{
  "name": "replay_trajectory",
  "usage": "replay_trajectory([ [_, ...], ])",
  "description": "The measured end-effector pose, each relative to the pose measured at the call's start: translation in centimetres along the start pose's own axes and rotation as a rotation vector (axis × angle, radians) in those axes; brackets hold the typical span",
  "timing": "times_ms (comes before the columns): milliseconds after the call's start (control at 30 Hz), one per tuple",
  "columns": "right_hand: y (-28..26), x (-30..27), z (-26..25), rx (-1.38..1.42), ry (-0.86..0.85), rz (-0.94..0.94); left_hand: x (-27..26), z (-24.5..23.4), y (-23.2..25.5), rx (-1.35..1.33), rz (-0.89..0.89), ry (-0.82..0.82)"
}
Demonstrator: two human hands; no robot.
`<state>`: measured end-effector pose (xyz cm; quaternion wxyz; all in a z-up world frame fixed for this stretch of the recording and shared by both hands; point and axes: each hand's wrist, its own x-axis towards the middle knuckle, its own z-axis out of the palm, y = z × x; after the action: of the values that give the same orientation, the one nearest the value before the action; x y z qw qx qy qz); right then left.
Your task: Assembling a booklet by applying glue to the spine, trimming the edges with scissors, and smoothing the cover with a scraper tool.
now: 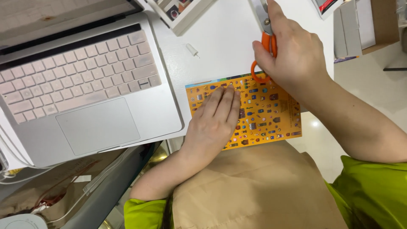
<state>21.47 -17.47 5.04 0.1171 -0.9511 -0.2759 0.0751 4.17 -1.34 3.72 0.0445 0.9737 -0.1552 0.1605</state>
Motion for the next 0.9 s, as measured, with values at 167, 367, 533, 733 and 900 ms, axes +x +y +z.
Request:
replay_trajectory([
  [167,-3.2,0.5,-0.1,0.065,-0.005,0.02,-0.6,-0.5,0.1,-0.161,-0.03,-0.051],
  [367,-6.1,0.8,-0.1,0.125,0.043,0.021,-2.4,1.9,0.4,-0.386,-0.022,-0.049],
  [533,-8.9,1.2,0.2,0.162,0.026,0.056,-2.2,2.3,0.6,-0.233,-0.01,0.05],
  [733,-10.5,1.7,1.4,0.092,0.051,0.051,-2.4,2.2,-0.2,-0.415,0.027,-0.017],
  [900,-10.8,1.6,1.9,0.021,0.092,0.029,-2.7,2.3,-1.1,-0.578,0.06,0.025],
])
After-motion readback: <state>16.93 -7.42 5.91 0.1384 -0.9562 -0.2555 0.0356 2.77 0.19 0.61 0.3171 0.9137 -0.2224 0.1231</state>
